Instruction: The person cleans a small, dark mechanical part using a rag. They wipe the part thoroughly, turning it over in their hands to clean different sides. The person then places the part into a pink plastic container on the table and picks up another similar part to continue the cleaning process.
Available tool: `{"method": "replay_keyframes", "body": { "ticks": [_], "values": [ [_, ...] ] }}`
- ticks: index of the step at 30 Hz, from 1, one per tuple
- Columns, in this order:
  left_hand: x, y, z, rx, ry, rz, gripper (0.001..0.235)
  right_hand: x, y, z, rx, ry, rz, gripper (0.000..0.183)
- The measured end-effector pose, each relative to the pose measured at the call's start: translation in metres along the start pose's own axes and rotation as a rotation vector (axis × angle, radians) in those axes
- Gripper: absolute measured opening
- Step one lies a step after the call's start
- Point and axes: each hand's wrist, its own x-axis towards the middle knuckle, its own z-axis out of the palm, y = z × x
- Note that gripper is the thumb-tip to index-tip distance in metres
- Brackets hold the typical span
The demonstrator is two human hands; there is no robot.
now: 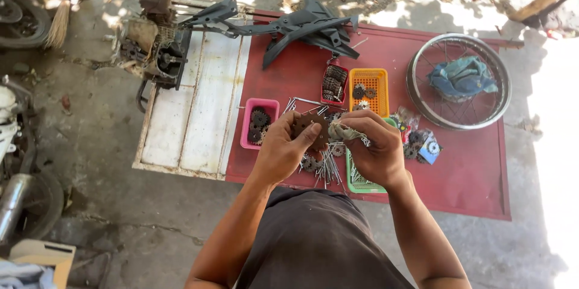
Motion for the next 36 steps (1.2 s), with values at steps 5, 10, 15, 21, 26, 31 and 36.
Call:
{"method": "replay_keyframes", "body": {
  "ticks": [5,10,15,21,26,31,36],
  "values": [
    [-0.006,-0.024,0.019,-0.081,0.112,0.01,0.018,-0.006,0.022,-0.023,0.042,-0.097,-0.054,0.006],
    [-0.011,-0.05,0.033,-0.207,0.262,0.038,0.023,-0.012,0.041,-0.041,0.126,-0.144,-0.003,0.003],
    [-0.02,-0.049,0.044,-0.23,0.333,0.058,0.026,-0.009,0.026,-0.038,0.205,-0.167,-0.008,0.007],
    [-0.026,-0.034,0.027,-0.07,0.177,-0.025,0.02,0.003,0.017,-0.031,0.19,-0.212,-0.072,0.009],
    [-0.019,-0.002,-0.002,-0.056,0.083,-0.005,0.019,0.009,0.023,-0.012,0.137,-0.216,-0.081,0.016],
    [-0.009,0.005,-0.029,-0.041,0.101,0.031,0.02,0.014,0.012,0.008,0.014,-0.151,-0.022,0.014],
    [-0.005,0.011,-0.045,-0.108,0.021,-0.011,0.016,0.017,-0.017,0.038,0.002,-0.029,-0.007,0.01]
  ]
}}
